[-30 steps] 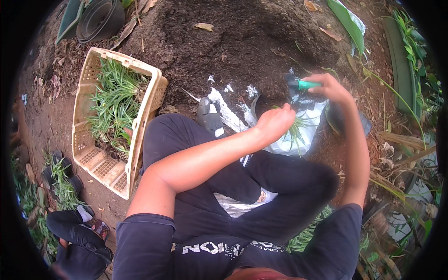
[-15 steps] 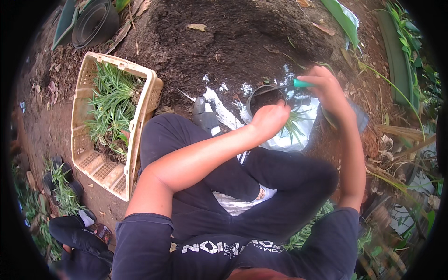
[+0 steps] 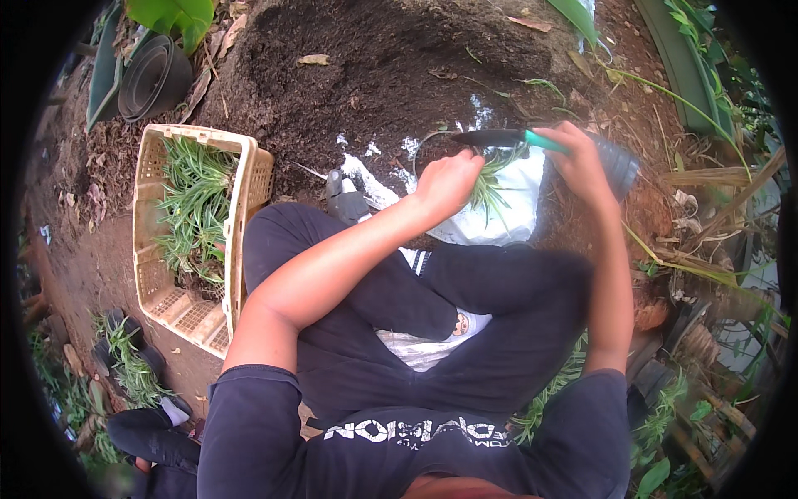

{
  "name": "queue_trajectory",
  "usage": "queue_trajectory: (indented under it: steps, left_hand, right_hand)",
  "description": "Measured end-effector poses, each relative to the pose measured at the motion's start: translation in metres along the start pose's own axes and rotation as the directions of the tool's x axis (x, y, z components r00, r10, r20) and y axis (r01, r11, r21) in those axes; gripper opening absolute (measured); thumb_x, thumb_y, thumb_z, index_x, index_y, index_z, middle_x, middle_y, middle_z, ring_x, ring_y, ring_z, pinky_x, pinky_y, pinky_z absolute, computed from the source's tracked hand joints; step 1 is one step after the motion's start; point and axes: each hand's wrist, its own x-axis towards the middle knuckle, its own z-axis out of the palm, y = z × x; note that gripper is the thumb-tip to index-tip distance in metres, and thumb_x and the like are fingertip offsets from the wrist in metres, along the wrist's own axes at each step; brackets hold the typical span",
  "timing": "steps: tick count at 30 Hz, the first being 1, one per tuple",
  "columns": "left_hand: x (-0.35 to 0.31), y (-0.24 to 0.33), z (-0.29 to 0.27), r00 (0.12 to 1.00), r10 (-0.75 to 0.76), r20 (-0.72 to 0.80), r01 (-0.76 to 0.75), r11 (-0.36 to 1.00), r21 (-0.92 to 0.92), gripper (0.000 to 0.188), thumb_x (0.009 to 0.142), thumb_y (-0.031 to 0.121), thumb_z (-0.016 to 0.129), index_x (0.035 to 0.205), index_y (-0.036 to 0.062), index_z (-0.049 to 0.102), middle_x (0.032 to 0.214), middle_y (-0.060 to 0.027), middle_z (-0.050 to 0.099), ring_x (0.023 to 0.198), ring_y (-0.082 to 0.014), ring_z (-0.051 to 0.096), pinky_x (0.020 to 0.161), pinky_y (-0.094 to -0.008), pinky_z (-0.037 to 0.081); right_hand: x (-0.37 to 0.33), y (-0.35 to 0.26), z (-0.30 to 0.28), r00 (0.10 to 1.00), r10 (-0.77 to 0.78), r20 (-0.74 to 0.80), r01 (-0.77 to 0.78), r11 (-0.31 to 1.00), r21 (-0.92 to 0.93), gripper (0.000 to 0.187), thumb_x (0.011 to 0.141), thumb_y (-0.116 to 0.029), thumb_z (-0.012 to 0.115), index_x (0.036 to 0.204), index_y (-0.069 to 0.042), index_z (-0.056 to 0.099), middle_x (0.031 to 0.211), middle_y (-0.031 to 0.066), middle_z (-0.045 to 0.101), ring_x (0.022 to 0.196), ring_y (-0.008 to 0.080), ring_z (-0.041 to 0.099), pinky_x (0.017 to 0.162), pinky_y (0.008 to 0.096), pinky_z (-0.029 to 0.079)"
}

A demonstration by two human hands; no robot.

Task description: The person sits on the ground and uses a small trowel to scoop soil into a black plastic pot containing a small plant. The person repeatedly adds soil and presses it down around the plant. The person then places the potted plant on the ground among other potted plants.

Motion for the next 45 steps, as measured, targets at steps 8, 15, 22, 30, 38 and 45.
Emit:
queue_trajectory:
  steps: [8, 15, 22, 30, 38, 45]
  left_hand:
    - [-0.006, 0.014, 0.002, 0.995, 0.078, -0.067, -0.069, 0.989, 0.127, 0.011, 0.086, 0.002, 0.061, 0.097, 0.0002, 0.061, 0.094, -0.019, 0.066, 0.079, -0.0383, 0.074, 0.065, -0.0484, 0.06]
    - [-0.006, 0.014, 0.005, 0.998, 0.052, -0.048, -0.047, 0.994, 0.102, 0.013, 0.083, 0.001, 0.062, 0.096, -0.0003, 0.064, 0.095, -0.02, 0.067, 0.078, -0.0386, 0.074, 0.064, -0.0477, 0.06]
    - [-0.006, 0.013, 0.003, 0.998, 0.049, -0.034, -0.046, 0.995, 0.093, 0.015, 0.081, -0.001, 0.064, 0.096, -0.0006, 0.065, 0.094, -0.0204, 0.067, 0.079, -0.0386, 0.075, 0.066, -0.047, 0.061]
    - [-0.005, 0.013, 0.001, 1.0, 0.011, -0.014, -0.011, 1.0, 0.008, 0.016, 0.083, 0.0, 0.063, 0.098, -0.0004, 0.067, 0.097, -0.0223, 0.068, 0.087, -0.0422, 0.074, 0.073, -0.0508, 0.06]
    - [0.012, -0.001, -0.02, 0.972, -0.14, 0.19, 0.167, 0.977, -0.132, 0.02, 0.09, 0.021, 0.072, 0.1, 0.0037, 0.075, 0.095, -0.0189, 0.076, 0.089, -0.0396, 0.074, 0.081, -0.0496, 0.059]
    - [0.028, -0.04, -0.034, 0.954, -0.031, 0.297, 0.153, 0.906, -0.396, 0.02, 0.088, 0.008, 0.071, 0.105, -0.0004, 0.075, 0.084, -0.0104, 0.075, 0.073, -0.0181, 0.073, 0.07, -0.035, 0.06]
  right_hand:
    - [0.041, -0.023, 0.02, 0.977, -0.21, 0.035, 0.212, 0.944, -0.251, 0.043, 0.08, 0.006, 0.074, 0.114, -0.019, 0.081, 0.094, 0.0054, 0.06, 0.096, 0.0274, 0.062, 0.088, 0.0411, 0.054]
    - [0.068, -0.048, 0.026, 0.915, -0.37, 0.16, 0.399, 0.887, -0.23, 0.039, 0.079, 0.006, 0.073, 0.108, -0.019, 0.082, 0.091, 0.0045, 0.059, 0.094, 0.0261, 0.06, 0.085, 0.0412, 0.054]
    - [0.058, -0.052, 0.02, 0.94, -0.317, 0.127, 0.339, 0.905, -0.255, 0.04, 0.078, 0.006, 0.071, 0.107, -0.019, 0.083, 0.09, 0.0046, 0.058, 0.092, 0.0252, 0.06, 0.083, 0.0411, 0.054]
    - [0.039, -0.036, 0.014, 0.976, -0.202, 0.077, 0.216, 0.936, -0.279, 0.043, 0.08, 0.008, 0.07, 0.112, -0.017, 0.082, 0.09, 0.0061, 0.057, 0.092, 0.0261, 0.06, 0.083, 0.0406, 0.054]
    - [0.009, -0.021, 0.01, 0.994, -0.106, 0.001, 0.102, 0.955, -0.278, 0.052, 0.079, 0.009, 0.07, 0.122, -0.019, 0.078, 0.096, 0.0106, 0.058, 0.098, 0.0329, 0.065, 0.084, 0.0459, 0.053]
    - [-0.019, -0.038, 0.009, 0.998, 0.059, 0.035, -0.042, 0.926, -0.376, 0.038, 0.092, -0.005, 0.068, 0.125, -0.021, 0.078, 0.098, 0.0115, 0.062, 0.098, 0.0355, 0.067, 0.085, 0.0485, 0.055]
